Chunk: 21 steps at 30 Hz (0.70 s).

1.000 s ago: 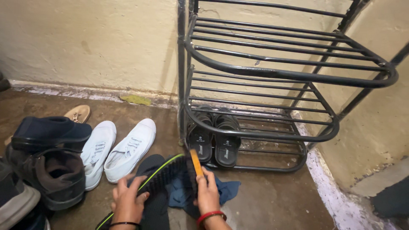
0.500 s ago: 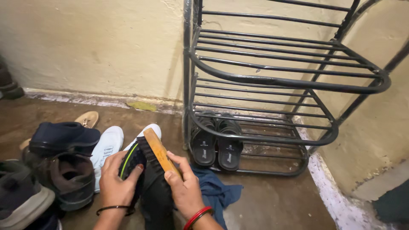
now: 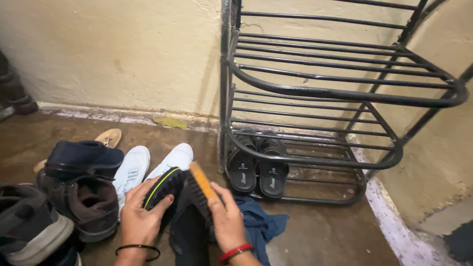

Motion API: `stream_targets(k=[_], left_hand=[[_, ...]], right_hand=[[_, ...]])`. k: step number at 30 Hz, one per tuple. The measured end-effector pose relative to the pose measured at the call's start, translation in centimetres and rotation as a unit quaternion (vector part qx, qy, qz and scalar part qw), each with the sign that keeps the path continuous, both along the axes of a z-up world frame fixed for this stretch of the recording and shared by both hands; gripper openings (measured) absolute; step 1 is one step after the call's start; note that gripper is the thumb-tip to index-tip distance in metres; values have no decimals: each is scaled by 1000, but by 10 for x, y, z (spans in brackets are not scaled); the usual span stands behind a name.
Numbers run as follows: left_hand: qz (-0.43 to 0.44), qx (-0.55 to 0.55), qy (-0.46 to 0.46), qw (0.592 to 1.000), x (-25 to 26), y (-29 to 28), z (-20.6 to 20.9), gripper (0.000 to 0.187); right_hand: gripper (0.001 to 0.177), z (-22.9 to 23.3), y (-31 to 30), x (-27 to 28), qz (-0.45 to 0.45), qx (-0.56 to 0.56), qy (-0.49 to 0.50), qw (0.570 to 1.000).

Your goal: The person scrubs the soles and uppers of several pairs of shoes and sandals using a brush and a cloth. The person places the cleaned footwear onto a metal shoe rack.

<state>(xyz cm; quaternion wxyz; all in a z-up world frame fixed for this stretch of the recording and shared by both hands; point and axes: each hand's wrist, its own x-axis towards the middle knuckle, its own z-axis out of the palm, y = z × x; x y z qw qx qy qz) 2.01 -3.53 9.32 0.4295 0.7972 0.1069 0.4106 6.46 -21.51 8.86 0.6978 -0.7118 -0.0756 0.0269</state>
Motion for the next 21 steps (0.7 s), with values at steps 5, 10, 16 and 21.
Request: stream_targets(k=[5, 10, 16, 21], left_hand=[[-41, -56, -3, 998, 15, -9, 23, 52], [-100, -191, 15, 976, 15, -19, 22, 46], [-62, -134, 72, 986, 5, 13, 1, 51], [-39, -102, 61, 992, -4, 29, -5, 54]], right_hand=[[55, 1, 5, -8, -42, 123, -135, 982], [55, 24, -4, -21, -21, 100, -210, 972], [51, 13, -11, -30, 15, -76, -254, 964], [50, 4, -15, -19, 19, -106, -73, 991]])
